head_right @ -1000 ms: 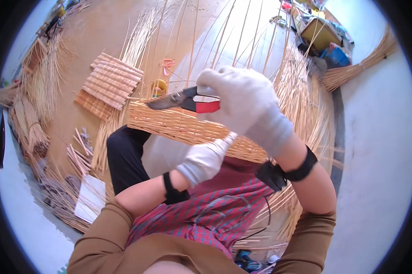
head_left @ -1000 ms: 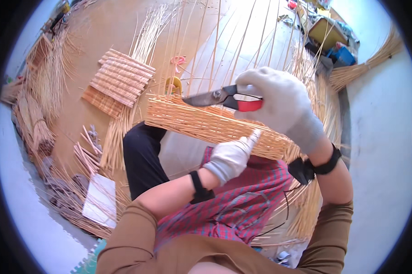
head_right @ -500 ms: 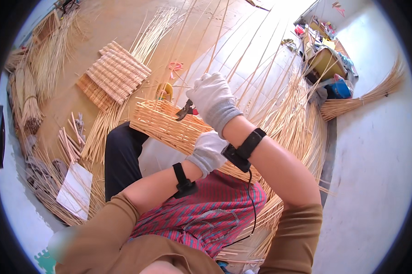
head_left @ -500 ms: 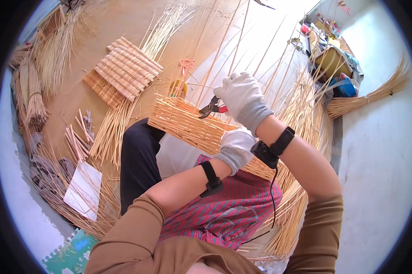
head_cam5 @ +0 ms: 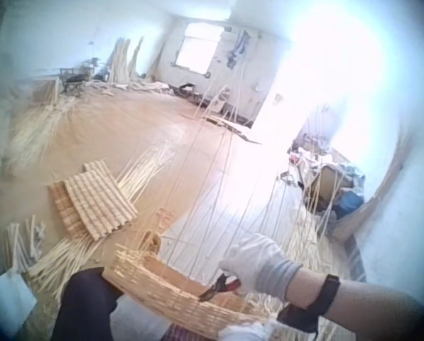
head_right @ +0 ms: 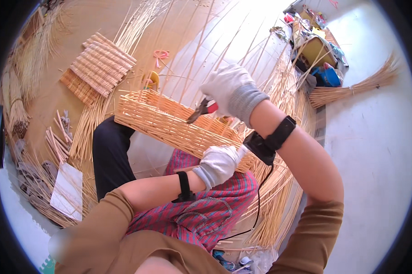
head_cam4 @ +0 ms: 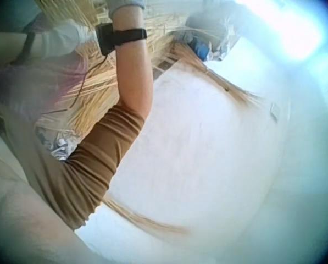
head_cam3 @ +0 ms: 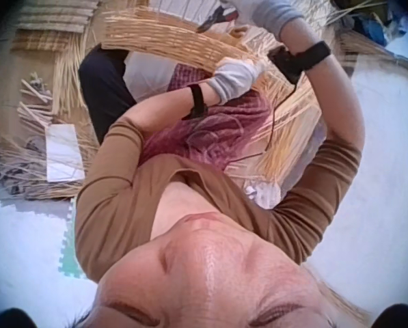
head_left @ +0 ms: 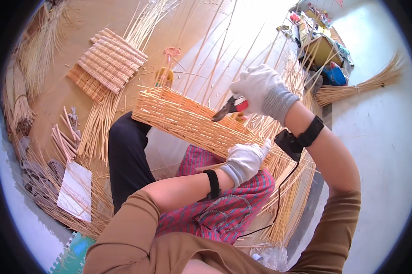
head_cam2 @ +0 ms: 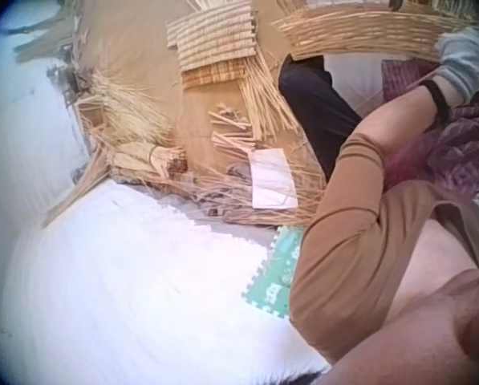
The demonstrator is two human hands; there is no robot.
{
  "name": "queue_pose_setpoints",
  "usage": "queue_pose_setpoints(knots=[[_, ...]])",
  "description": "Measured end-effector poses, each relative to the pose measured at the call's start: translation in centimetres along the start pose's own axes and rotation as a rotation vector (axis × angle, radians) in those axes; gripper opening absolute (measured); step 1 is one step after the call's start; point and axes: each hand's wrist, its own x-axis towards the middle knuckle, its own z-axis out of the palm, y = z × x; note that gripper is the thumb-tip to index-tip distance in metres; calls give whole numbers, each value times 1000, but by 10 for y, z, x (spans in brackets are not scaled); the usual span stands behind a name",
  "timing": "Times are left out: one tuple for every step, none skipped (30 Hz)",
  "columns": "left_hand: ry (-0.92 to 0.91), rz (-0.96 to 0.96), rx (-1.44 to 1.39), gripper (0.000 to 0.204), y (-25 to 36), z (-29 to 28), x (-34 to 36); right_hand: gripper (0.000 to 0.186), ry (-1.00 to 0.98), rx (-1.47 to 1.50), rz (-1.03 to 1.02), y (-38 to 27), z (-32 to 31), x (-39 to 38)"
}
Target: The recorder weaves and assembles a wicker basket on a workshop floor.
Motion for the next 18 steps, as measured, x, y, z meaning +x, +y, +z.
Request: queue_pose_setpoints(knots=[[86,-58,-44,34,-5,13,6,34,-37,-82,19,2,0,-4],[172,-118,-87,32,-9,26,12,36,-73,-163,37,4,1,-8],[88,-160,-90,29,-10,25,24,37,-13,-185,22,8,16,-11],[85,-153,-91,29,-8,19,28,37,-17,-183,28,7,23,-14],[133,-153,-120,27,-4,13,29,34,61,-143,44,4,30,-16],[180,-157,-148,25,-2,5,28,30,141,-100,57,-2,34,-17],[194,-143,-131,29,-1,-1,32,23,197,-116,68,-6,39,-17],[190,-144,-126,29,-5,4,40,23,201,-111,69,-9,42,-13],[233,-87,-68,31,-13,12,49,29,217,-119,84,-13,42,-7],[273,-30,-10,34,-20,15,54,35,234,-126,98,-19,39,-1],[453,-60,-213,41,-26,18,56,30,216,-145,110,-25,35,5],[451,-59,-209,41,-25,20,55,30,219,-143,113,-27,35,10],[549,-29,-250,42,-22,23,52,28,210,-156,125,-28,36,15],[646,1,-293,44,-19,25,49,27,200,-169,137,-29,37,20],[588,-49,-486,47,-21,28,49,27,181,-173,147,-34,33,26],[591,-55,-484,47,-21,33,53,27,184,-173,141,-36,30,28],[599,-93,-930,46,-19,37,60,27,148,-176,122,-36,26,30],[578,-124,-1386,45,-15,42,64,27,100,-179,111,-36,25,28]])
